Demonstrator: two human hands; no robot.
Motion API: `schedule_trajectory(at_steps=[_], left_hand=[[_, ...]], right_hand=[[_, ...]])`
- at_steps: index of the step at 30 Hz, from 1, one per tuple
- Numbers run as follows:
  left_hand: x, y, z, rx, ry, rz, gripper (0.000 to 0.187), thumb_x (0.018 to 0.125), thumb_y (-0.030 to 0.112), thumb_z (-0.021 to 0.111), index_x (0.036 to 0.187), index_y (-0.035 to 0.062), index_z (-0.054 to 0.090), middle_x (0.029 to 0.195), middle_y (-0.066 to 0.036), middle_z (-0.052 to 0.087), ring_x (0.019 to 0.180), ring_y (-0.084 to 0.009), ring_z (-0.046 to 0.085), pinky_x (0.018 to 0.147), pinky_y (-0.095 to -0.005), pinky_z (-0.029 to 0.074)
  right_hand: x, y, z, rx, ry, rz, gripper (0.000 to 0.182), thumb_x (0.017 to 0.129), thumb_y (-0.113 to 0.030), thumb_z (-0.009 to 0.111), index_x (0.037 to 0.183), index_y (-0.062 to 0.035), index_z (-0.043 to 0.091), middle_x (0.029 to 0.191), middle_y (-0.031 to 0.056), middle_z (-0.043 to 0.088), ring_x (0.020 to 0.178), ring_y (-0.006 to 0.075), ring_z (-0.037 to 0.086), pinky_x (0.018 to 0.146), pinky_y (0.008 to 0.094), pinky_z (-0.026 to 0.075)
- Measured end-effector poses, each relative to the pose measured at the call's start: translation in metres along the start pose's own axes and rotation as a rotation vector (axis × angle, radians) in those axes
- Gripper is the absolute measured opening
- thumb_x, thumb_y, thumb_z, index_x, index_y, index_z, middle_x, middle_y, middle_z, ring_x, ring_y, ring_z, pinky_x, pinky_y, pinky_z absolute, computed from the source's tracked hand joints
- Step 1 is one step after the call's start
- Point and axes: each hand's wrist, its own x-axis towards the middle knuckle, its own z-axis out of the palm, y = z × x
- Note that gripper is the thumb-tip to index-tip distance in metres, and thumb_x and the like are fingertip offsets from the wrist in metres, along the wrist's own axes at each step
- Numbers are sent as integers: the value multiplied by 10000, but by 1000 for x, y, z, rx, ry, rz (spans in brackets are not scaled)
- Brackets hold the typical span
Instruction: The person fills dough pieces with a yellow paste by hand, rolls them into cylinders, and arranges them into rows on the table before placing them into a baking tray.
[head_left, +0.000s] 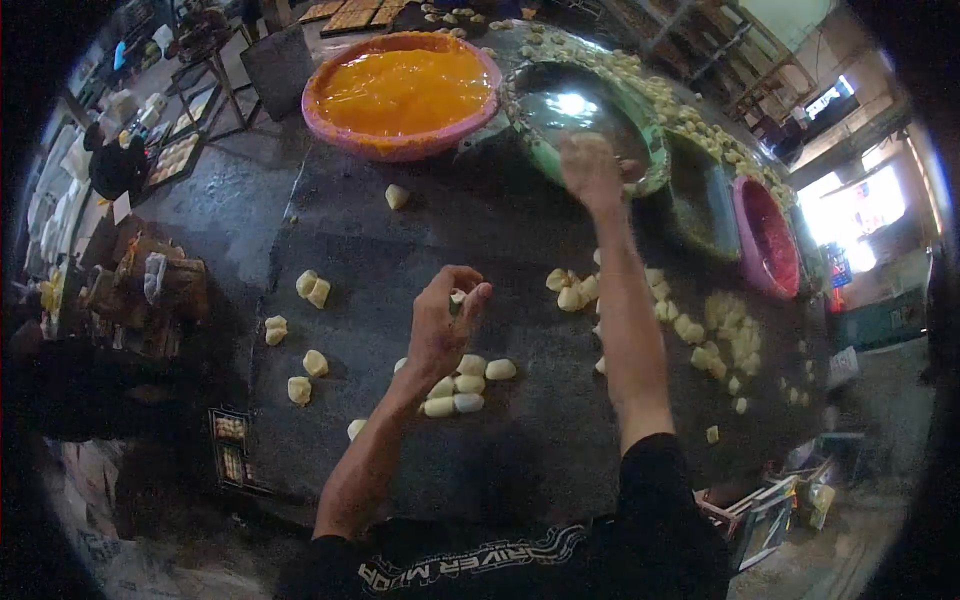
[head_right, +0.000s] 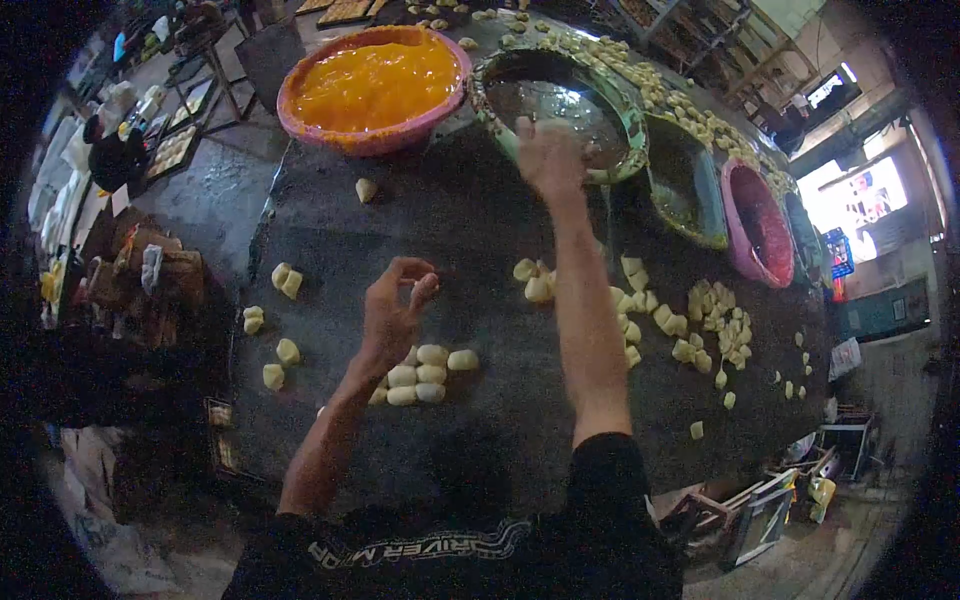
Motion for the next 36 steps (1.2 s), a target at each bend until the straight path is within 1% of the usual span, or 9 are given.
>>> schedule_trajectory(at_steps=[6, 8, 12, 14, 22, 25, 30, 32, 36], left_hand=[[4, 12, 5, -73, -43, -89, 327, 981, 330, 556, 1050, 16, 618, 911, -111, 671, 884, -203, 652, 835, -365, 502], [5, 30, 3, -133, -98, -141, 321, 986, 321, 547, 1048, 15, 623, 912, -110, 671, 886, -200, 648, 838, -365, 500], [3, 51, 1, -461, -267, -177, 281, 1004, 268, 513, 1105, 20, 597, 1040, -87, 644, 982, -204, 624, 905, -354, 482], [-8, 40, 6, -609, -323, -173, 268, 1015, 246, 488, 1131, 22, 580, 1082, -81, 628, 1015, -202, 614, 932, -352, 475], [-60, 41, -16, -1063, -260, -449, 258, 1012, 193, 492, 1170, -2, 549, 1066, -88, 607, 974, -165, 616, 813, -315, 551], [-69, 65, -46, -409, -155, 134, 224, 941, 219, 624, 1030, 20, 674, 1037, -61, 660, 895, -158, 661, 781, -293, 554], [-70, 77, -99, -690, -97, -183, 217, 885, 163, 691, 1039, 11, 689, 956, -88, 709, 868, -136, 662, 765, -276, 542], [-74, 74, -115, -505, -144, -269, 181, 887, 140, 682, 1010, 9, 703, 945, -95, 712, 870, -129, 666, 758, -270, 541], [-81, 65, -133, -411, -273, 18, 216, 845, 107, 700, 1041, 18, 709, 1025, -90, 705, 941, -163, 657, 822, -298, 522]], right_hand=[[62, 85, 38, 146, -104, 200, 709, 950, -596, 351, 1227, 1, 615, 1218, 293, 588, 1154, 444, 552, 1019, 513, 400], [61, 131, 64, 688, 101, -406, 463, 988, -457, 450, 1020, -49, 668, 874, 104, 676, 836, 226, 668, 793, 358, 524], [-108, -26, -52, 1394, -330, 557, 378, 957, -353, 520, 1125, -30, 623, 1049, 123, 657, 915, 232, 657, 732, 405, 555], [-180, -40, -17, 1789, -332, 442, 371, 946, -327, 547, 1118, -6, 619, 954, 108, 686, 837, 230, 683, 693, 365, 559], [-276, -127, -49, 604, 219, 82, 264, 969, -211, 572, 1075, 22, 637, 798, 149, 689, 684, 206, 689, 576, 330, 530], [-295, -142, -53, 872, 24, 138, 249, 971, -209, 576, 1031, 24, 642, 744, 129, 674, 597, 167, 644, 530, 313, 504], [-302, -188, -79, 673, -218, 88, 213, 929, -202, 641, 1019, -9, 655, 728, 60, 635, 663, 137, 636, 582, 286, 543], [-296, -208, -71, 548, 468, -477, 155, 858, -164, 713, 938, -42, 662, 818, 58, 629, 779, 165, 635, 644, 284, 549], [-305, -210, -75, 461, -11, -680, 177, 798, -64, 700, 971, -47, 666, 866, 102, 617, 901, 257, 629, 723, 339, 519]])
